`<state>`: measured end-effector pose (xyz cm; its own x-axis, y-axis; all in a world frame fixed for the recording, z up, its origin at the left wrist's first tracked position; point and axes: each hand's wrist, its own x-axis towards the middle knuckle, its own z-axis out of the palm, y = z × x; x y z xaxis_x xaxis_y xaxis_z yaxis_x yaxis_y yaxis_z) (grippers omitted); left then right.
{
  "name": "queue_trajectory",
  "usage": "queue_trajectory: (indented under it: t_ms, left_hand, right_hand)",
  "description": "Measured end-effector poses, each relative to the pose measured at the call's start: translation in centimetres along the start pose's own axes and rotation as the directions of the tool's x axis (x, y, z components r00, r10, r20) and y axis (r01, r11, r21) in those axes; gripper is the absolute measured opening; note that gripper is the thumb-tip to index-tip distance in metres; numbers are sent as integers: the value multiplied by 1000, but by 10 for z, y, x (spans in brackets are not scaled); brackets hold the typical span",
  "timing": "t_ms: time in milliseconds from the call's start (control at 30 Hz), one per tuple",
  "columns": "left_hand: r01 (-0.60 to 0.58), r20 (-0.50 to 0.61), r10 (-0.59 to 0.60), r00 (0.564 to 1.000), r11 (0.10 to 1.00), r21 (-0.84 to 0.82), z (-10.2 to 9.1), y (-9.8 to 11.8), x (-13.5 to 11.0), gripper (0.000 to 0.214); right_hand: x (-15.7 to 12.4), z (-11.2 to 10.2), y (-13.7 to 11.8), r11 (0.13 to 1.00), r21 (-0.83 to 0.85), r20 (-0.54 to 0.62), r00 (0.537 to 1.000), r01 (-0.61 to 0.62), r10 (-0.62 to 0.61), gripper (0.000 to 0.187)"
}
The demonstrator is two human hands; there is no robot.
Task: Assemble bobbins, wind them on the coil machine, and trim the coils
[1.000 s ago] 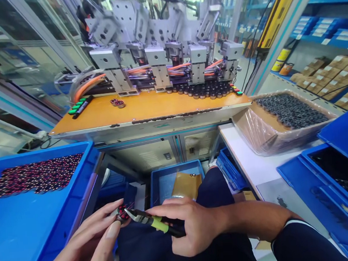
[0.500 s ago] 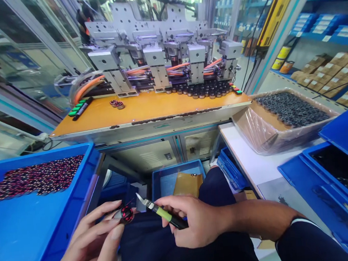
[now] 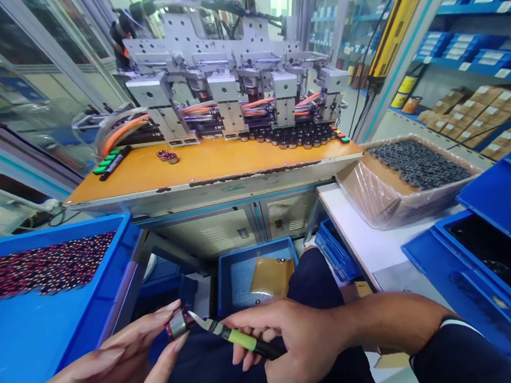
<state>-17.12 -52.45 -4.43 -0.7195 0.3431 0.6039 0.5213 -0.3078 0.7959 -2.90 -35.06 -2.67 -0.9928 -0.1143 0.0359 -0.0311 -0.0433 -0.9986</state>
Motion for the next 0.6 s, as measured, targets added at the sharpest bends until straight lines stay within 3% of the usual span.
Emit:
queue_trajectory:
  t_ms: [600]
  left_hand:
    - [10, 4, -10, 1000, 1000, -1, -1, 4, -5, 50]
  right_hand:
    - [9, 8, -6, 994, 85, 4, 997, -72, 72, 28]
